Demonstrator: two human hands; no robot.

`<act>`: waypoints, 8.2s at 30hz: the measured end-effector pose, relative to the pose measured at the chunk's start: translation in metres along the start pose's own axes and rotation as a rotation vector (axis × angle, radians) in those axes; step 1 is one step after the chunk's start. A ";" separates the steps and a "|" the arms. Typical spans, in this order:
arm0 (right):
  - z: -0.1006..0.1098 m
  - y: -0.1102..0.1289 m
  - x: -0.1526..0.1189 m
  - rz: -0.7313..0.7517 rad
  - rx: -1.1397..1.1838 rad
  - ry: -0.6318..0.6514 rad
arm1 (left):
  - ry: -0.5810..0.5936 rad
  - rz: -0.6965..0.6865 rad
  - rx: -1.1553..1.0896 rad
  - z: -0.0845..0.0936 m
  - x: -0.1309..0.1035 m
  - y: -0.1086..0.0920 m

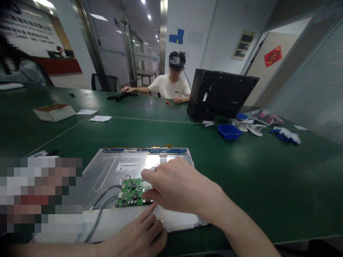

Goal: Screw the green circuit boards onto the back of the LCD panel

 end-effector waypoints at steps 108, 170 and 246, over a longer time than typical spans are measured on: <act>-0.002 -0.002 0.000 -0.033 -0.032 -0.055 | 0.185 0.024 -0.080 0.001 0.006 -0.001; 0.000 -0.005 -0.006 -0.034 -0.010 -0.040 | 0.180 0.013 -0.091 -0.001 0.005 -0.001; 0.004 -0.005 -0.010 0.007 0.020 -0.096 | 0.078 0.364 -0.454 0.029 0.023 0.088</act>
Point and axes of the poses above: each hand's wrist, its own x-axis towards the middle knuckle, its own z-axis out of the back of the hand, y = z × x, the point moved 9 cm from there along x, towards the middle knuckle, and after that the axes turned 15 degrees about -x, right-handed, at the moved point
